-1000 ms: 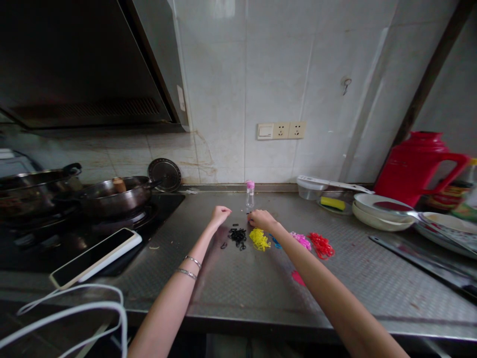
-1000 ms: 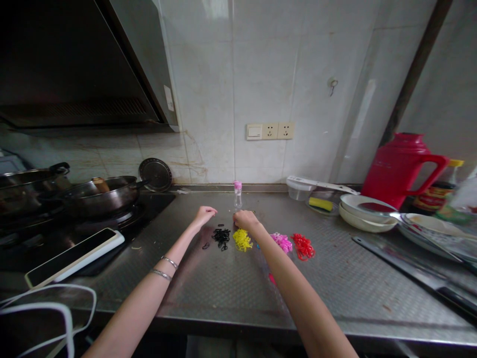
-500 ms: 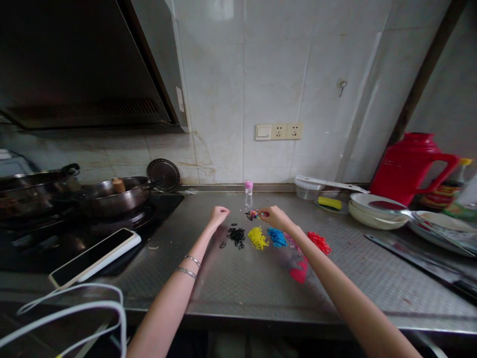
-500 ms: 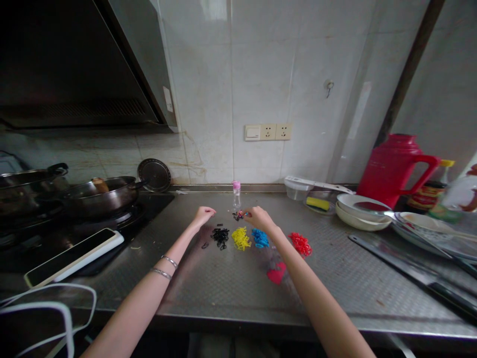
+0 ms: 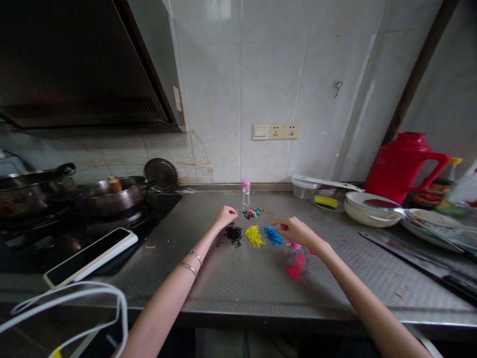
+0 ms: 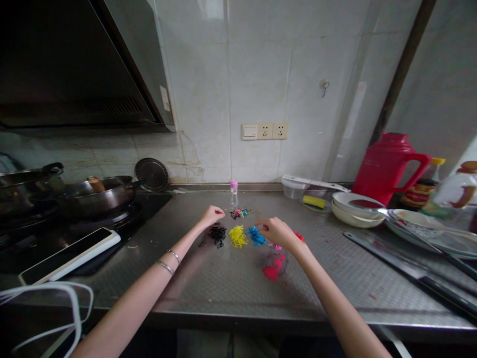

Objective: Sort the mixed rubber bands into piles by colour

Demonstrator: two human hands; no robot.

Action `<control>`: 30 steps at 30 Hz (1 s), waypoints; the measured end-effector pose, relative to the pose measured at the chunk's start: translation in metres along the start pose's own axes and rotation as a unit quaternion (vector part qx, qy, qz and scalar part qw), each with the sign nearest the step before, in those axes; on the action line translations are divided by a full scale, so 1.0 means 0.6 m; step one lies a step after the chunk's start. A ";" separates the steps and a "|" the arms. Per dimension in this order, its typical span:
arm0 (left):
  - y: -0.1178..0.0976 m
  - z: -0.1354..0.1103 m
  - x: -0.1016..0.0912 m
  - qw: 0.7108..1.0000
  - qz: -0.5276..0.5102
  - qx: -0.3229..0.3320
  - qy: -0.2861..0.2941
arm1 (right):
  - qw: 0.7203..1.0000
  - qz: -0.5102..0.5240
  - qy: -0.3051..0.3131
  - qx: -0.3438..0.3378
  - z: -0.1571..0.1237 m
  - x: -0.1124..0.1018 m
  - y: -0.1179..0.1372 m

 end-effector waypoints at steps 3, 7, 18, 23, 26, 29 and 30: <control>-0.015 0.016 0.020 0.999 0.037 0.020 0.027 | 1.000 -0.001 -0.002 0.003 -0.021 -0.015 0.006; -0.032 0.034 0.043 0.993 0.091 0.049 0.051 | 1.000 0.002 0.004 0.006 -0.040 -0.020 0.009; -0.049 0.045 0.076 0.987 0.156 0.027 0.015 | 0.997 -0.067 0.027 0.034 -0.022 -0.006 0.006; -0.050 0.046 0.073 0.987 0.158 0.036 0.006 | 0.991 -0.101 0.083 0.007 0.036 0.032 0.021; -0.051 0.045 0.070 0.984 0.170 0.052 0.012 | 0.991 -0.101 0.085 -0.002 0.054 0.043 0.032; -0.045 0.046 0.071 0.980 0.189 0.061 0.027 | 0.992 -0.094 0.080 -0.007 0.057 0.044 0.040; -0.041 0.047 0.071 0.979 0.191 0.062 0.032 | 0.992 -0.092 0.080 -0.008 0.056 0.043 0.042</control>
Point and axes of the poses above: each hand's wrist, its own z-axis towards the middle knuckle, its own x-axis out of the palm, y = z × x, the point moved 8 cm from there along z, towards the middle knuckle, and after that the axes turned 11 degrees about y, right-handed, at the moved point
